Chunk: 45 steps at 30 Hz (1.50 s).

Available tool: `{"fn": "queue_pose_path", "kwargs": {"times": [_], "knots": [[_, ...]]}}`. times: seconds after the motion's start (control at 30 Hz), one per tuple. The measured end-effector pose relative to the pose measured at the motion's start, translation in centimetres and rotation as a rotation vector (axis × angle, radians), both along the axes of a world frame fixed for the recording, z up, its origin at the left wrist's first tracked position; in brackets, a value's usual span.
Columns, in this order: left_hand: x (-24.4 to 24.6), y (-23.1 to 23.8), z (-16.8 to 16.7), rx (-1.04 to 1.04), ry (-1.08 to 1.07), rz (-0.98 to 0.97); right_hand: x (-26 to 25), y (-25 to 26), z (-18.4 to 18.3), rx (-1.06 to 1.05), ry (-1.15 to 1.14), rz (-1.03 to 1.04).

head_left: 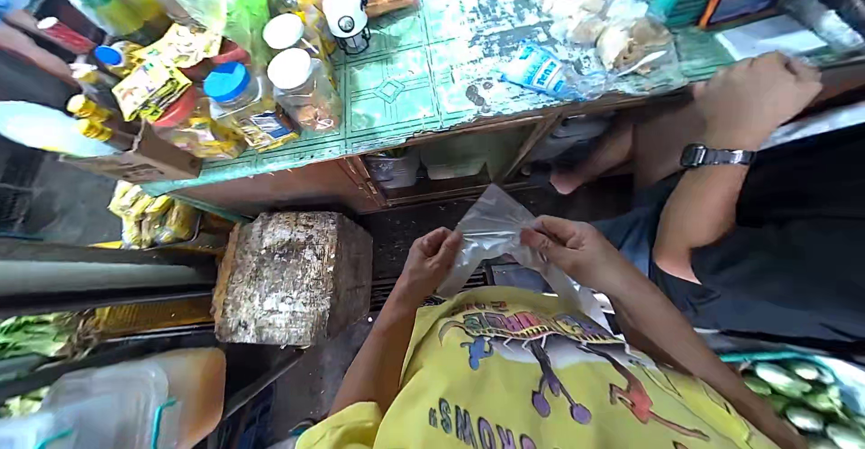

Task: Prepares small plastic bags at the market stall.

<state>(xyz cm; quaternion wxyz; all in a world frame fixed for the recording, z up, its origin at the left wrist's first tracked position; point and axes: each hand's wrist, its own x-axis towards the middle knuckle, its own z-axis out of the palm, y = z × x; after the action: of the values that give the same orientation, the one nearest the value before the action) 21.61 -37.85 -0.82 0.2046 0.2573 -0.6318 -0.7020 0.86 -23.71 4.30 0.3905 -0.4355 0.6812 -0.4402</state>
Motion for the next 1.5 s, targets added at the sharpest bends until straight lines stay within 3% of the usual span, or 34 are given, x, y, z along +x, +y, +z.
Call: {"fn": "queue_pose_path", "kwargs": {"times": [0.17, 0.27, 0.4, 0.5, 0.57, 0.7, 0.83, 1.07, 1.33, 1.5], "knots": [[1.6, -4.1, -0.8, -0.018, 0.06, -0.087, 1.4, -3.8, -0.2, 0.031, -0.129, -0.059], [2.0, -5.3, -0.7, 0.001, 0.075, -0.039, 1.8, -5.1, -0.4, 0.048, -0.139, -0.065], [1.8, -5.2, -0.6, 0.039, 0.095, 0.041, 1.7, -5.7, -1.6, 0.031, 0.219, -0.194], [1.3, -4.5, -0.7, 0.12, 0.121, 0.11, 1.8, -5.7, -1.7, -0.138, 0.445, -0.291], [1.1, -4.1, -0.5, 0.162, 0.113, 0.141, 3.0, -5.8, -0.9, -0.11, 0.381, -0.204], [0.3, -4.0, -0.4, 0.164, 0.14, 0.082, 5.2, -7.8, -1.4, 0.159, -0.006, 0.121], [0.0, -4.1, -0.6, 0.076, 0.084, 0.006, 5.8, -8.9, -2.4, 0.121, -0.235, 0.032], [0.1, -4.5, -1.4, -0.014, -0.006, -0.019, 6.1, -9.5, -3.7, 0.083, -0.26, -0.04], [0.3, -6.0, -1.1, 0.061, 0.136, 0.075, 7.2, -11.0, -2.7, -0.005, -0.414, -0.113], [0.8, -7.1, -0.6, 0.032, 0.056, 0.063, 7.8, -12.2, -2.2, 0.017, -0.282, -0.14]]}}
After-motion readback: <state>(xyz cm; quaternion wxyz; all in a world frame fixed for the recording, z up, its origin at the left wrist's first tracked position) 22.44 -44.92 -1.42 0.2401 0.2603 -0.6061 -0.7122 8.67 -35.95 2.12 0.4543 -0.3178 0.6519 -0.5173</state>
